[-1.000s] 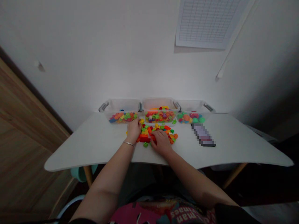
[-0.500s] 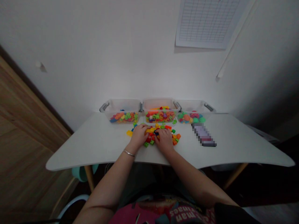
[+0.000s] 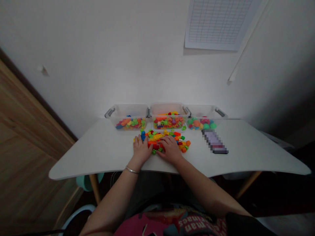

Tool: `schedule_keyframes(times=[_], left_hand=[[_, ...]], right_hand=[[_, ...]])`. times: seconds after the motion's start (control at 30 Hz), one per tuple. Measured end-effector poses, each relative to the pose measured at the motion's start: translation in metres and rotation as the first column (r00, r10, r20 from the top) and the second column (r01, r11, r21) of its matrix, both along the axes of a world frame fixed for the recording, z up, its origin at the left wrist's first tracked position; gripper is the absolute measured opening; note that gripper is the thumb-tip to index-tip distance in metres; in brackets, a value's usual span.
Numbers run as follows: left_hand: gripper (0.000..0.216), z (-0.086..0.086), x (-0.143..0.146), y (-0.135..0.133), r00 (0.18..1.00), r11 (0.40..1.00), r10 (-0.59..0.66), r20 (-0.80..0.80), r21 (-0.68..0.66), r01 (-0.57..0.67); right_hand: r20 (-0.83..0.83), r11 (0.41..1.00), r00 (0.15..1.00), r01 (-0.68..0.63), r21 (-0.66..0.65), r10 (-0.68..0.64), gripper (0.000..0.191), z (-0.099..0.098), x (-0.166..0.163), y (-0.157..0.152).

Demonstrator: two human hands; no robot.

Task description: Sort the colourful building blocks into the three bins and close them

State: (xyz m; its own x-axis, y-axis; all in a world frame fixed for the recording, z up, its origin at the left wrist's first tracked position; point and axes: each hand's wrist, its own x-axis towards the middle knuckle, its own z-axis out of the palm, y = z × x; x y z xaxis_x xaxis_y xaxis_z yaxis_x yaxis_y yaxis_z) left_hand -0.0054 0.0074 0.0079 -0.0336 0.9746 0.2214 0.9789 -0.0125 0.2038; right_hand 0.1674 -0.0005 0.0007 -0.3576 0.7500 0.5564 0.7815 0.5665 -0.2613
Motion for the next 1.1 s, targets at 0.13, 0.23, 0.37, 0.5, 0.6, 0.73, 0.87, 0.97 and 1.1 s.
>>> schedule_keyframes(times=[0.13,0.23,0.37,0.5,0.6,0.73,0.87,0.97,1.1], left_hand=[[0.066,-0.012,0.007,0.007,0.998,0.997,-0.043,0.049,0.069,0.04],[0.064,-0.018,0.011,0.012,0.987,0.982,-0.131,0.088,0.147,0.118],[0.065,-0.019,0.009,0.012,0.983,0.98,-0.139,0.12,0.16,0.12],[0.068,-0.016,0.005,-0.002,0.993,0.985,-0.104,0.05,0.141,0.097],[0.067,-0.013,0.003,-0.012,0.998,0.988,-0.063,-0.008,0.14,0.064],[0.063,-0.012,0.003,-0.014,0.999,0.993,-0.025,-0.035,0.116,0.029],[0.064,-0.012,0.003,-0.013,0.998,0.99,-0.035,-0.048,0.132,0.041],[0.064,-0.014,0.003,-0.013,0.997,0.987,-0.051,-0.056,0.152,0.059],[0.064,-0.016,0.003,-0.013,0.996,0.985,-0.055,-0.068,0.158,0.065]], right_hand=[[-0.02,0.99,0.99,0.138,-0.019,-0.138,0.025,-0.002,0.001,0.003],[-0.054,0.973,0.973,0.224,-0.048,-0.227,0.019,-0.001,0.003,0.004],[-0.079,0.973,0.971,0.218,-0.074,-0.224,0.02,0.0,0.005,0.005],[-0.136,0.978,0.968,0.204,-0.052,-0.209,0.022,-0.001,0.005,0.005],[-0.21,0.98,0.958,0.199,-0.009,-0.196,0.022,0.0,0.008,0.005],[-0.285,0.975,0.94,0.215,0.062,-0.189,0.024,0.003,0.026,0.005],[-0.257,0.93,0.902,0.366,0.03,-0.347,0.033,-0.002,0.066,0.004],[-0.125,0.885,0.876,0.456,-0.096,-0.465,0.053,-0.017,0.095,-0.001],[0.03,0.866,0.897,0.435,-0.244,-0.442,0.068,-0.039,0.112,-0.005]])
